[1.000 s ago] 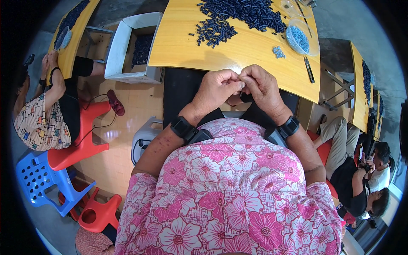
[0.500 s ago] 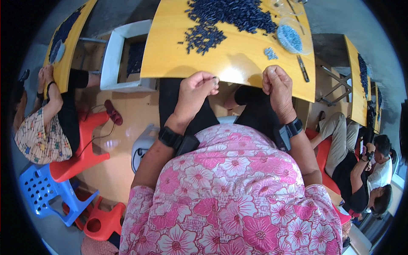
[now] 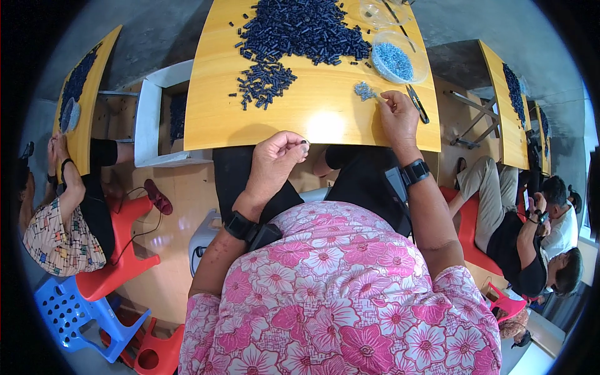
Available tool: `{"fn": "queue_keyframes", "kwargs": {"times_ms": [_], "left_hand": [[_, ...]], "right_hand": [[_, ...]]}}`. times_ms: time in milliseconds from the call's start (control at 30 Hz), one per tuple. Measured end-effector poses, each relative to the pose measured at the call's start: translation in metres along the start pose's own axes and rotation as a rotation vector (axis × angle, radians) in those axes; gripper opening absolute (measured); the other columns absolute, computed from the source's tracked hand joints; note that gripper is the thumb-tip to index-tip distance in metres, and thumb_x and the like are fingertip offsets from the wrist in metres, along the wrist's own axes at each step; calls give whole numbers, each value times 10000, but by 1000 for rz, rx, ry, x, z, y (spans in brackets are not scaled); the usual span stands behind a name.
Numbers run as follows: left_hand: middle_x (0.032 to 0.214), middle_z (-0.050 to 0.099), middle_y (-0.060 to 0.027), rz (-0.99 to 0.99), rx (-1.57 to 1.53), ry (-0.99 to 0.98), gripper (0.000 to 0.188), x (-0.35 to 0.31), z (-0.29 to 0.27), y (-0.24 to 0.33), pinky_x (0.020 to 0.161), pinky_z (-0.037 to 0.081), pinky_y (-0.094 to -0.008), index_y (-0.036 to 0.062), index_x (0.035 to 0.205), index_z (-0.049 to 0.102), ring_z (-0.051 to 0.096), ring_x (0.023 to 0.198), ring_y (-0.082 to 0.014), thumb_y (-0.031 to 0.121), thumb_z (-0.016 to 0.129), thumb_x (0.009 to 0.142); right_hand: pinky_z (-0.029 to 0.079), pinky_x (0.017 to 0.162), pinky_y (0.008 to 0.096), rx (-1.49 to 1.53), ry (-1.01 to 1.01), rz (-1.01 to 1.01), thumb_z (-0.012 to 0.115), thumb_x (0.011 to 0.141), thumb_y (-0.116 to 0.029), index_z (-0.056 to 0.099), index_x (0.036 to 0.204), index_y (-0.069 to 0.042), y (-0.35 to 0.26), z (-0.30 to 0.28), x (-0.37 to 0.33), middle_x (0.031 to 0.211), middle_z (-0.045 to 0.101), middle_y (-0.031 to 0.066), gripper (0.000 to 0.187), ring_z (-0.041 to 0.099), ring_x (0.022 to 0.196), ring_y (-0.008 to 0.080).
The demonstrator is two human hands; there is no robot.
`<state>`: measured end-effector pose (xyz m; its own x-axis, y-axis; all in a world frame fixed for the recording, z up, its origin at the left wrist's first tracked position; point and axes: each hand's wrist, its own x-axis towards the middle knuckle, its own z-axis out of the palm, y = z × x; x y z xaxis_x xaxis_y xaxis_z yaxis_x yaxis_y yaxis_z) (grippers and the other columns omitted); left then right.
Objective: The person is sitting at a table and assembling small blue plastic parts by hand.
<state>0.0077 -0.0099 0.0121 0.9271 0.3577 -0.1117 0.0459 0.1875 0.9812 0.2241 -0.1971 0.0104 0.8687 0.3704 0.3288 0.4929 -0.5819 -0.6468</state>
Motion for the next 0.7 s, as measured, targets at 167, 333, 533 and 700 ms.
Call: {"fn": "queue_keyframes", "kwargs": {"times_ms": [167,333,533,700], "left_hand": [[861,635,-33,-15,1,-4,81,-2,-1,-2,700,509,-221,-20,952,612,586,729,-69,41,597,900],[864,633,-35,-22,-43,-13,82,-3,2,-2,711,514,-224,-22,954,611,585,735,-66,40,592,904],[873,633,-38,-26,-9,-19,81,-5,3,-2,715,515,-222,-20,959,611,585,737,-66,34,588,905],[870,635,-38,-21,-22,-23,82,-7,2,-2,713,513,-218,-23,961,611,585,733,-66,31,587,904]], "right_hand": [[487,639,360,-79,-44,7,639,770,-106,668,847,-33,-8,-1,5,776,612,140,109,611,681,279],[493,688,394,-142,-65,-15,626,777,-134,677,827,-40,-10,-1,8,832,632,152,119,619,748,326],[498,710,406,-181,-54,-35,621,773,-124,679,818,-44,-7,0,7,861,646,152,108,624,788,335],[499,709,411,-163,-47,-54,613,777,-107,675,809,-47,-2,-2,2,851,647,151,93,622,785,339]]}}
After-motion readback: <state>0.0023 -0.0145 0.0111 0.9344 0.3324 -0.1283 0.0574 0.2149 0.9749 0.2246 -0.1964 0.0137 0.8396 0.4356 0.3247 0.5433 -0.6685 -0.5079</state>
